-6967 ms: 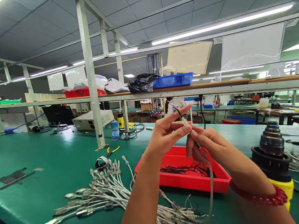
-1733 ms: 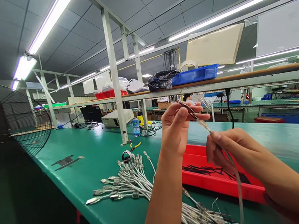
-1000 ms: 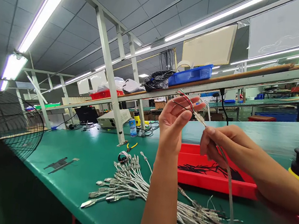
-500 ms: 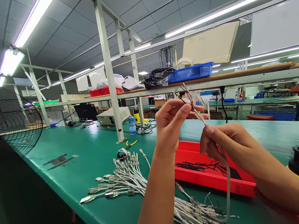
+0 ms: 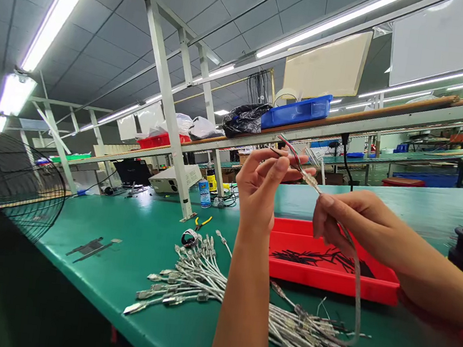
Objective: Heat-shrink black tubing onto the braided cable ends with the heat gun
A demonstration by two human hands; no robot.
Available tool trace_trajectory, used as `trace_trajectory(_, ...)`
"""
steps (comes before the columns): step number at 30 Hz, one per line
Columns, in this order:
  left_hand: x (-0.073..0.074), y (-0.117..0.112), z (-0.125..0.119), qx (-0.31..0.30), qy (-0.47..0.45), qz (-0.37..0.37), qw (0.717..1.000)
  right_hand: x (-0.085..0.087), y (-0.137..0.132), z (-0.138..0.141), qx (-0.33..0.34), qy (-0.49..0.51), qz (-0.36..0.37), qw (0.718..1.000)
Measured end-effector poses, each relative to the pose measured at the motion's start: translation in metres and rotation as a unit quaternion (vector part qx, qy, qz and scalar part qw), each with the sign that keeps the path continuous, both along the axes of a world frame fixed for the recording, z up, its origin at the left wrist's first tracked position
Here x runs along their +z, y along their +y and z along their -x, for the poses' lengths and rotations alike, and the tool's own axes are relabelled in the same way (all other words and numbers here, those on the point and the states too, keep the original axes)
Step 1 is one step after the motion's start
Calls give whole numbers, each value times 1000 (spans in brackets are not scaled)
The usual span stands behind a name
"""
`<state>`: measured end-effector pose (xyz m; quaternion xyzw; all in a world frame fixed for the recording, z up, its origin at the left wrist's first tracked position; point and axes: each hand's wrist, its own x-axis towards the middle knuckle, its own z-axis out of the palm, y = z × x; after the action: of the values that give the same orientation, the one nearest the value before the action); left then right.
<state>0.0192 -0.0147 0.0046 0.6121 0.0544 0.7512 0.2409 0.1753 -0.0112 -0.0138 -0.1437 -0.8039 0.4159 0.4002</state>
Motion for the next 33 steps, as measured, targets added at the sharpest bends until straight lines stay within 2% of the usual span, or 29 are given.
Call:
trace_trajectory(8,1,1,2,15,-15,-11,1000,-1,3,0,6,-8,-10,1000)
trace_trajectory(19,2,-1,3,-1,-16,-2,1000,4,-3,-5,-33,-26,-58,997)
trace_trajectory(22,3,-2,1,10,-32,7,999,4,-5,-8,-47,-25,-63,997)
trace_trajectory(33,8,3,13,59,-100,22,993,4,-2,2,-6,-32,-53,998)
